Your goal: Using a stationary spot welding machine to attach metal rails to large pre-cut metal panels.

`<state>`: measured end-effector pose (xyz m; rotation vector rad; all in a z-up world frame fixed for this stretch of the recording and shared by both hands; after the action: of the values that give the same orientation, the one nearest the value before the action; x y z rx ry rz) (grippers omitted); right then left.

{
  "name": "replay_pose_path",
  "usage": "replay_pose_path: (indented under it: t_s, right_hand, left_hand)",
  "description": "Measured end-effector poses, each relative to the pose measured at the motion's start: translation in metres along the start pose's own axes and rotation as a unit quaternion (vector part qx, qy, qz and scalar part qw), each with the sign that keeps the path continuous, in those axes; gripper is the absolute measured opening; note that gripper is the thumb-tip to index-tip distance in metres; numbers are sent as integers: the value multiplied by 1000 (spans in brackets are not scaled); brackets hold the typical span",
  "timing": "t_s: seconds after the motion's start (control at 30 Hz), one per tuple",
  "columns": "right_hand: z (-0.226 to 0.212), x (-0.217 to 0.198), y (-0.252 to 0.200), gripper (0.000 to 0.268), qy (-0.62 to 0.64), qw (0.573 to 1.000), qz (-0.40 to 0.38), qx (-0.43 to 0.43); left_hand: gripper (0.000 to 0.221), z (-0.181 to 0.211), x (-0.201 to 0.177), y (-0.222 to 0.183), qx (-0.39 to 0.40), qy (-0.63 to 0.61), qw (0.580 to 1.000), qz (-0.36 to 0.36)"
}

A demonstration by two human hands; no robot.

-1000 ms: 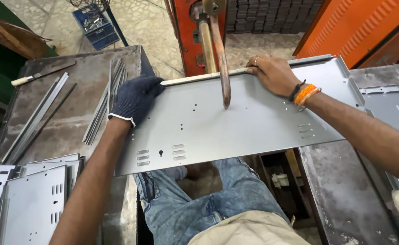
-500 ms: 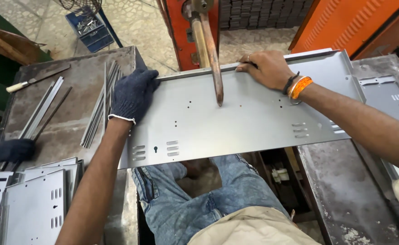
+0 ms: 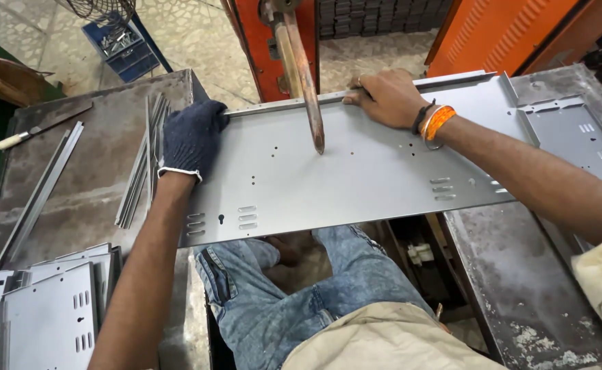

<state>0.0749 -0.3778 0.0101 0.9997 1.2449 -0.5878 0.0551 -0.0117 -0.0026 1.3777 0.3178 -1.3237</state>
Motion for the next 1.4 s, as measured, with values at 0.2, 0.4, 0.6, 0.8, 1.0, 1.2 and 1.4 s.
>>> replay_pose_path:
  t_s: [0.2,0.4,0.6,0.8,1.0,1.2,1.4]
  right_hand:
    - [4,3,-2,37,24,998,44,-44]
    - [-4,-6,-9,34,29,998,41,-34]
    - [-1,3,-24,35,6,999,41,12]
    - [-3,1,-37,34,-22,995,95,-2]
    - [-15,-11,-39,31,-4,998,44,43]
    - [-16,-8,-47,32,-41,997,27,62]
    - [-17,-8,-45,31,-30,997,33,65]
  left_hand:
    - [19,6,-8,0,-8,-29,999,17]
    - [45,19,-39,-6,51,-20,998,-7]
    - [53,-3,-81,-45,45,2,999,28]
    - [38,-177,-4,-159,-307,-490,786,218]
    - [28,-261,109,-325,-469,-142,865,105]
    - [30,-249,116,-325,-473,29,879,55]
    - [26,-260,129,-314,-580,101,807,-41]
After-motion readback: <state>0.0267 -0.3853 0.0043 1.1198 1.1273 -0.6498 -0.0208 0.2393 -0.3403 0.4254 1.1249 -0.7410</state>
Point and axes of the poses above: each hand's wrist, its own y-axis towards the middle knuckle, its own x-axis out of the palm, z = x × y, the point moved 4 cm from there along y, towards the middle knuckle, and after that the axes turned 9 degrees about -y, right-handed, at the moved point
